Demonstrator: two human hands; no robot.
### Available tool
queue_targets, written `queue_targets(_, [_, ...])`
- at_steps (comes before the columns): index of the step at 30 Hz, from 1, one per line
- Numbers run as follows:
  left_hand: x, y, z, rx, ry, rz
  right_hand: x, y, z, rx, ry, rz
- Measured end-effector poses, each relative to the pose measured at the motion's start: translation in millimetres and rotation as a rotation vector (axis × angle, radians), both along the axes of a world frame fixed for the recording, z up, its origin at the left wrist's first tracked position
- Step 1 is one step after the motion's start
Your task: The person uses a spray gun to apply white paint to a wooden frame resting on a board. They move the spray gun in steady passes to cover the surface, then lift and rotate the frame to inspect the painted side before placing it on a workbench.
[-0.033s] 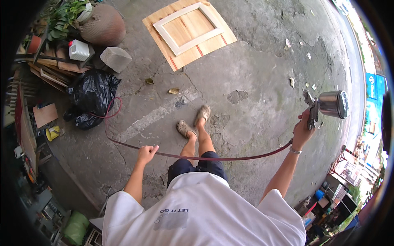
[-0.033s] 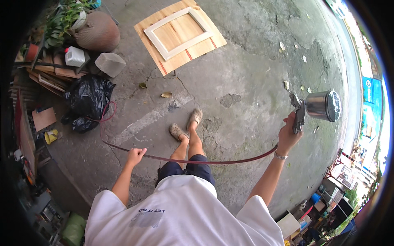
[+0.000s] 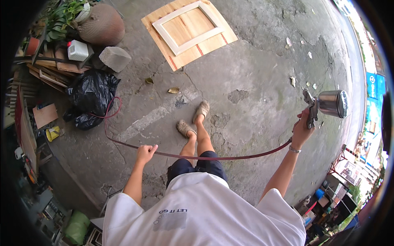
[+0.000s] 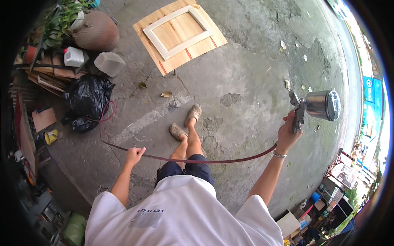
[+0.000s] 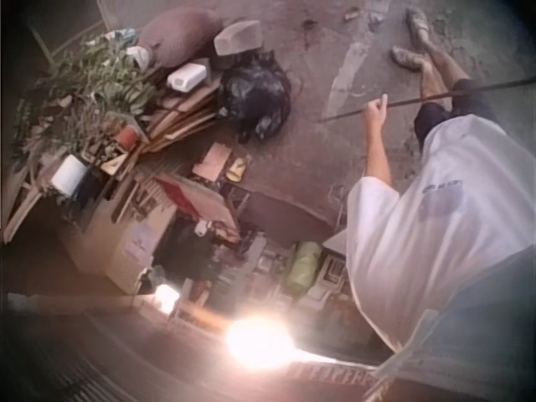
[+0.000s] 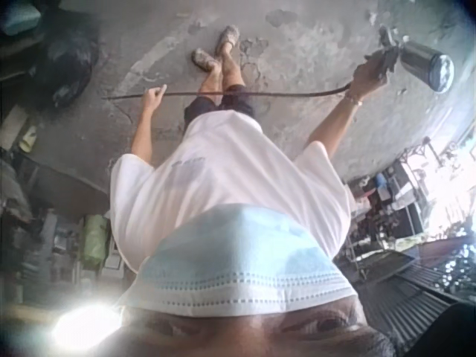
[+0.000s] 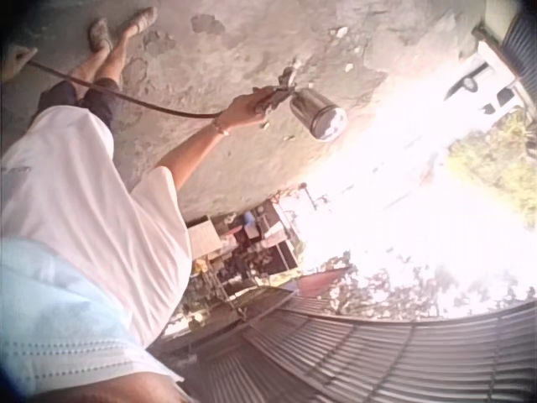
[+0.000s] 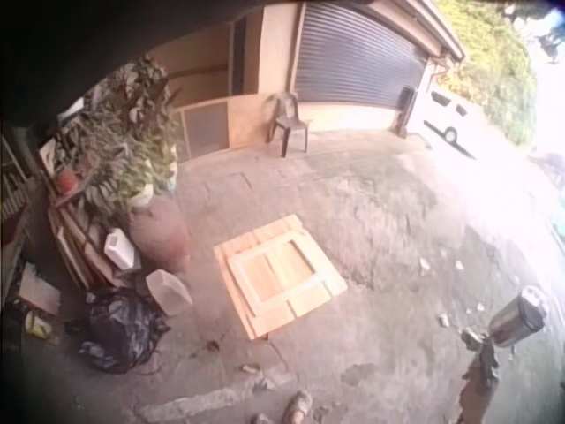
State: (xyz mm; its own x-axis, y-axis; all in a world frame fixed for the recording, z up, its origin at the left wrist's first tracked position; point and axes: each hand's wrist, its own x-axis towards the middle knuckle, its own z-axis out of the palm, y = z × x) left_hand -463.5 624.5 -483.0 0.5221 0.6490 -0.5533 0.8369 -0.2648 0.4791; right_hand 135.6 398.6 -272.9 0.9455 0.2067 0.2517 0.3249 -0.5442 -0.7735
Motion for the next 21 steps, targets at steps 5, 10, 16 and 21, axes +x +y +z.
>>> queue_targets(5, [38,29,-5,0.084,-0.066,0.01,7,73,-30,0.016,0.179,-0.024])
queue_targets(10, [82,56,-17,0.116,-0.076,0.009,58,118,-85,-0.009,0.089,0.093])
queue_targets(16, [139,100,-37,0.149,-0.177,0.08,128,191,-131,-0.066,-0.005,0.143])
queue_targets(21, [166,131,-40,0.165,-0.18,0.07,161,225,-169,-0.218,-0.031,0.14])
